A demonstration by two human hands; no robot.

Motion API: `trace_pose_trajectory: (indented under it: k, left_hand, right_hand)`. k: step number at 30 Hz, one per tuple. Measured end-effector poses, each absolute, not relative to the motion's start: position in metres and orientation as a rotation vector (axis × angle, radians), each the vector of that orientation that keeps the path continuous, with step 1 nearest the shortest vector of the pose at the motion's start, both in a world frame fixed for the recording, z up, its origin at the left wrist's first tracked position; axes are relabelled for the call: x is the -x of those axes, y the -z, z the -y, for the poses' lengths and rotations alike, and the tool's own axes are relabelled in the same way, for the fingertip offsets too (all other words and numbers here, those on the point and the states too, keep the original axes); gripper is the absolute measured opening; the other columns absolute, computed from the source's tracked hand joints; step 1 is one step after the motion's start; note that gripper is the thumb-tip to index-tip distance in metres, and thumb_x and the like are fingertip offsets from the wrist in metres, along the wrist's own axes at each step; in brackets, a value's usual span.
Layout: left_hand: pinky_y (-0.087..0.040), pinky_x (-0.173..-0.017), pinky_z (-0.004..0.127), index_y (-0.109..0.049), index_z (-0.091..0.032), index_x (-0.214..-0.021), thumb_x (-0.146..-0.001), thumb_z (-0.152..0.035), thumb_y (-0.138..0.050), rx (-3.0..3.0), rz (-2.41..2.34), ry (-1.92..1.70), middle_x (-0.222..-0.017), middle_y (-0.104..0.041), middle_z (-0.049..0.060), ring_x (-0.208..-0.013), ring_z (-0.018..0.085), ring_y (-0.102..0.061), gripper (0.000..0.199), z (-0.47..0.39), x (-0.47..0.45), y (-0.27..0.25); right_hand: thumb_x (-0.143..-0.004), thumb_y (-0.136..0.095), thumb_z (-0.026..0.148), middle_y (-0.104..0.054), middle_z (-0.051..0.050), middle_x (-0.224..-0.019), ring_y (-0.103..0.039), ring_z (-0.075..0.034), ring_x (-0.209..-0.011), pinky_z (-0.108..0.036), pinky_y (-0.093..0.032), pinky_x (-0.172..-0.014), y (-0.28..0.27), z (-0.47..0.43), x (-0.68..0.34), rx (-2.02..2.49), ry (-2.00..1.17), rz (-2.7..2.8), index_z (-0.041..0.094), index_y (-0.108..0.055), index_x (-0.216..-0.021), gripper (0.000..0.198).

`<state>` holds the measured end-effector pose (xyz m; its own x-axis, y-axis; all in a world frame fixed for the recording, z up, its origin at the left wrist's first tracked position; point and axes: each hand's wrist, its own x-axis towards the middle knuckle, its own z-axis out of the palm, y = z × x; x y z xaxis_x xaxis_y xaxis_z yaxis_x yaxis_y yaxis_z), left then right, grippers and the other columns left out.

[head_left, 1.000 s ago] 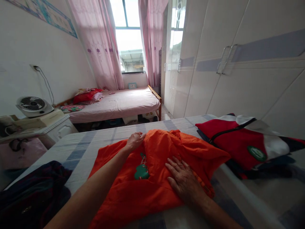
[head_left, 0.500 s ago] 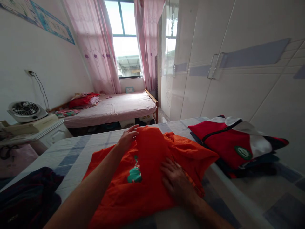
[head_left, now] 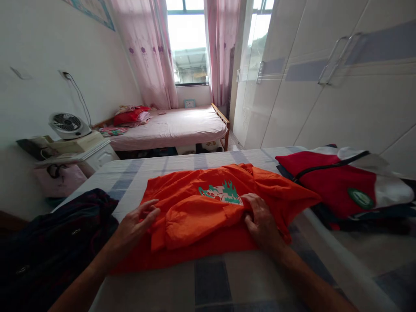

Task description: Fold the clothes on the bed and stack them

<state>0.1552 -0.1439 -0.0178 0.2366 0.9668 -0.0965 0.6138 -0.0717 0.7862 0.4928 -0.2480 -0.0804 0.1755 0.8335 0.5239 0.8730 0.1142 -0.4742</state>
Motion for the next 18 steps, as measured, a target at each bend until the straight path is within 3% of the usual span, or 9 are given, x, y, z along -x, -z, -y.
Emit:
trace_pose_trajectory:
  k: [5, 10, 13, 15, 18]
  left_hand:
    - [-0.041, -0.098, 0.044, -0.05, -0.024, -0.13, -0.075, -0.055, -0.055, -2.191, -1.583, -0.47, -0.13, -0.055, 0.009, -0.117, 0.031, -0.052, 0.063, 0.176, -0.165, 0.027]
    - [-0.05, -0.083, 0.035, -0.049, -0.017, -0.129, -0.079, -0.035, -0.046, -2.031, -1.483, -0.627, -0.101, -0.063, 0.006, -0.087, 0.02, -0.063, 0.053, 0.162, -0.157, 0.03]
    - [-0.05, -0.086, 0.039, -0.051, -0.014, -0.129, -0.076, -0.025, -0.043, -2.15, -1.612, -0.696, -0.108, -0.062, 0.01, -0.09, 0.023, -0.062, 0.054, 0.159, -0.15, 0.022]
    - [-0.042, -0.098, 0.044, -0.054, -0.011, -0.126, -0.077, -0.021, -0.041, -2.381, -1.645, -0.718, -0.12, -0.058, 0.014, -0.109, 0.027, -0.056, 0.052, 0.162, -0.15, 0.019]
    - [-0.031, -0.109, 0.045, -0.056, -0.016, -0.127, -0.088, -0.03, -0.04, -2.704, -1.442, -0.69, -0.142, -0.043, 0.013, -0.133, 0.029, -0.036, 0.045, 0.172, -0.155, 0.027]
  right_hand:
    - [-0.08, -0.045, 0.008, -0.056, -0.009, -0.12, -0.043, -0.025, -0.123, -0.045, -0.037, -0.101, 0.077, 0.252, -0.496, 1.611, 0.107, 1.846, 0.021, -0.054, -0.109, 0.034]
    - [-0.082, -0.046, 0.007, -0.061, -0.007, -0.104, -0.05, -0.023, -0.113, -0.042, -0.04, -0.096, 0.068, 0.258, -0.499, 1.538, 0.151, 1.872, 0.02, -0.057, -0.09, 0.019]
    - [-0.079, -0.045, 0.004, -0.063, -0.004, -0.099, -0.051, -0.023, -0.112, -0.044, -0.038, -0.098, 0.055, 0.264, -0.5, 1.521, 0.154, 1.971, 0.021, -0.057, -0.08, 0.021]
    - [-0.079, -0.043, 0.005, -0.064, -0.004, -0.105, -0.051, -0.023, -0.114, -0.046, -0.036, -0.101, 0.046, 0.268, -0.498, 1.51, 0.199, 1.994, 0.022, -0.059, -0.084, 0.023]
    - [-0.085, -0.044, 0.013, -0.057, -0.007, -0.128, -0.042, -0.024, -0.127, -0.048, -0.031, -0.107, 0.039, 0.273, -0.487, 1.491, 0.278, 1.985, 0.022, -0.058, -0.113, 0.033]
